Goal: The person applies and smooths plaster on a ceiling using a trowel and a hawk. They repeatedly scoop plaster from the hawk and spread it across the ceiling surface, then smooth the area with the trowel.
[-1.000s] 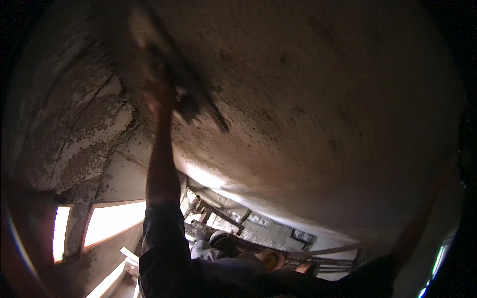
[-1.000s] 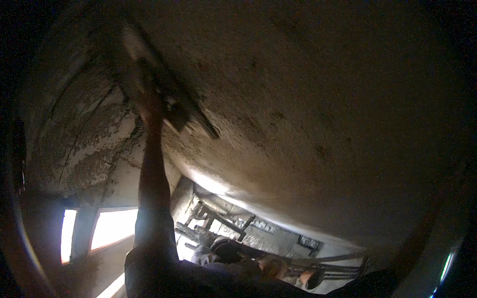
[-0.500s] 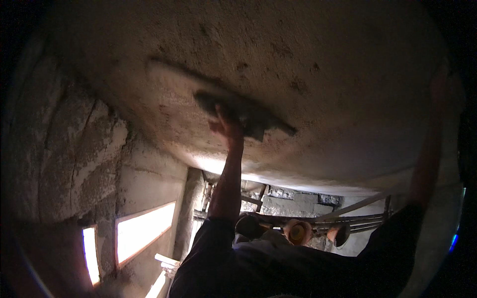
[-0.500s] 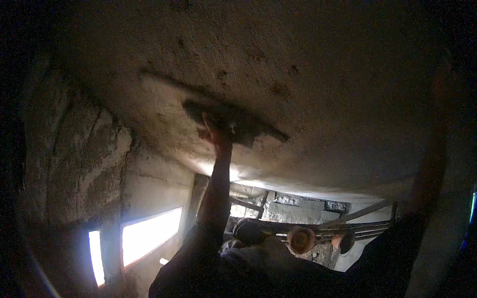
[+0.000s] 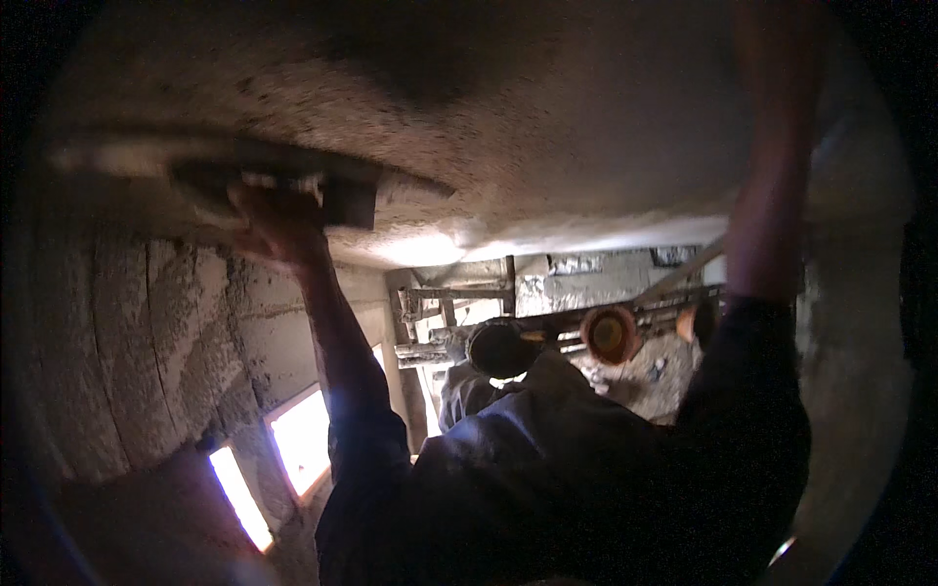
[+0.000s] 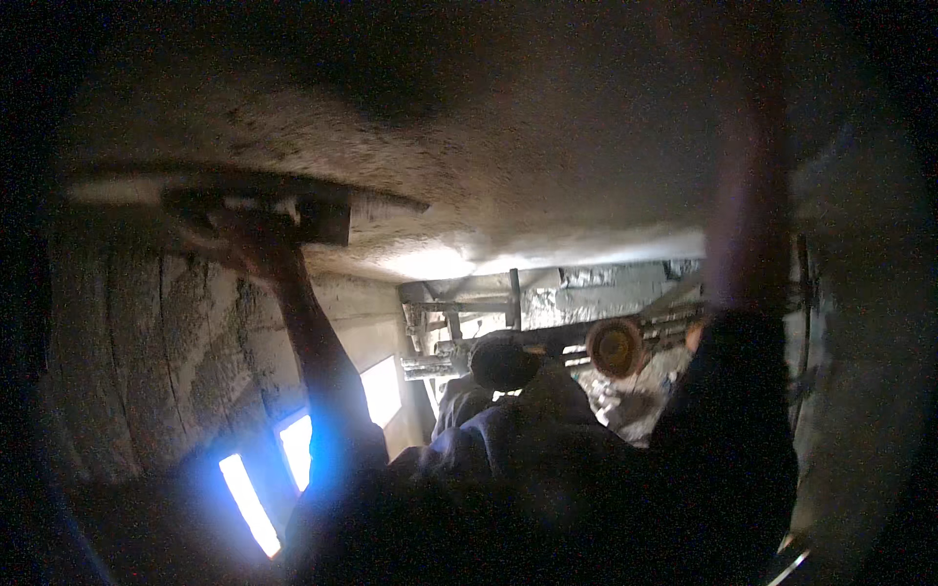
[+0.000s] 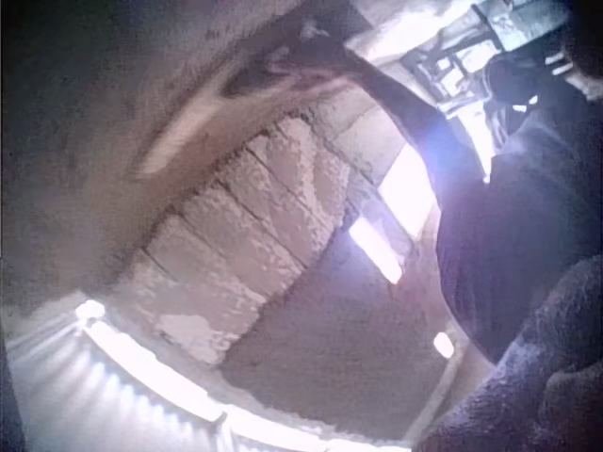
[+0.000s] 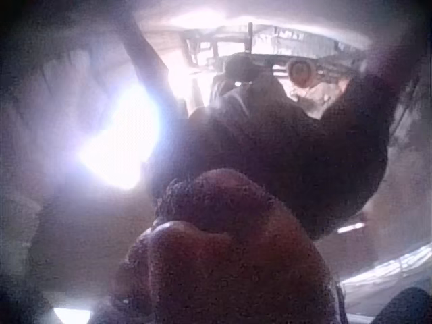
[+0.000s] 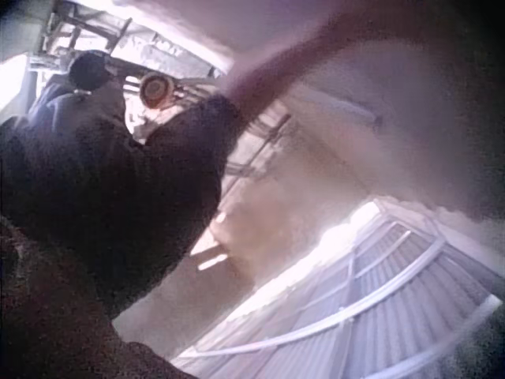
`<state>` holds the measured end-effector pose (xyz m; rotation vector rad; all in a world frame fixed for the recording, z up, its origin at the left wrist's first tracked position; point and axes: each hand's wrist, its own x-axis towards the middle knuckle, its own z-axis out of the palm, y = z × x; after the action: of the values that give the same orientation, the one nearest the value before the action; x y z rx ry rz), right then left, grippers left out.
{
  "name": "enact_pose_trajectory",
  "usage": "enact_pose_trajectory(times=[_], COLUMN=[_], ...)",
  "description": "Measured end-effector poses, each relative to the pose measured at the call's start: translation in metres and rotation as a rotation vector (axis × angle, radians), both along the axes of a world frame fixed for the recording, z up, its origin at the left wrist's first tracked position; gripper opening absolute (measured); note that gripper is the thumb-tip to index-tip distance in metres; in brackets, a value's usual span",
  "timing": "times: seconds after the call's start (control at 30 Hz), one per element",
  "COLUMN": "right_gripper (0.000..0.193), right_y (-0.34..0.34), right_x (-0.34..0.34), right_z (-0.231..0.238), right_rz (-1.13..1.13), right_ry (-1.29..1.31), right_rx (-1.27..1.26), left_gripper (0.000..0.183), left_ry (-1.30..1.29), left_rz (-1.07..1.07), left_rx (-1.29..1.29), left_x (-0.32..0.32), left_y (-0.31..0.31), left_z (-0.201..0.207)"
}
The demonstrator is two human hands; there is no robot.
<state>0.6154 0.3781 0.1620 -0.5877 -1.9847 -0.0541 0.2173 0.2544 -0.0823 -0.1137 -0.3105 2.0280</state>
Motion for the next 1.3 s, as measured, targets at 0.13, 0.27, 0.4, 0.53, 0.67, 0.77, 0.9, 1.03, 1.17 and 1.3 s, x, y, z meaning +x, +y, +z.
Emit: enact_pose_trajectory(times=[0.13, 0.27, 0.4, 0.53, 0.67, 0.77, 0.9, 1.03, 1.17, 1.3], right_gripper=[0.047, 0.05, 0.037, 0.033, 0.032, 0.03, 0.028, 0.026, 0.025, 0.035], right_y=[-0.056, -0.149, -0.231, -0.287, -0.3, -0.313, -0.328, -0.34, -0.359, -0.402], right_x=[0.028, 0.08, 0.079, 0.057, 0.059, 0.077, 0.101, 0.144, 0.245, 0.396], right_z=[-0.207, -0.388, -0.422, -0.4, -0.418, -0.45, -0.484, -0.524, -0.585, -0.654], right_rz=[0.535, -0.041, -0.185, -0.251, -0.45, -0.587, -0.717, -0.86, -1.078, -1.524], right_ry=[0.209, -0.379, 0.26, 0.487, 0.982, 1.177, 1.334, 1.391, 1.361, 0.041], right_rx=[-1.378, -1.176, -1.146, -1.66, -1.582, -1.517, -1.461, -1.409, -1.285, -1.435], left_gripper=[0.05, 0.05, 0.052, 0.037, 0.037, 0.037, 0.037, 0.037, 0.038, 0.047], left_ry=[1.077, 2.036, 2.431, 2.863, 2.872, 2.711, 2.705, 2.448, 2.431, 2.655], left_rz=[0.663, 0.714, 0.013, -0.169, -0.445, -0.551, -0.483, -0.583, -0.775, -0.795], left_rx=[-1.102, -1.041, -0.682, -0.174, 0.276, 0.495, 0.904, 0.77, 0.517, -0.032], left_x=[0.077, 0.151, 0.22, 0.265, 0.318, 0.391, 0.421, 0.446, 0.462, 0.351], left_y=[-0.056, -0.073, -0.075, -0.057, -0.064, -0.083, -0.11, -0.129, -0.1, -0.1], left_z=[-0.054, -0.069, -0.098, -0.178, -0.229, -0.224, -0.239, -0.283, -0.248, -0.359])
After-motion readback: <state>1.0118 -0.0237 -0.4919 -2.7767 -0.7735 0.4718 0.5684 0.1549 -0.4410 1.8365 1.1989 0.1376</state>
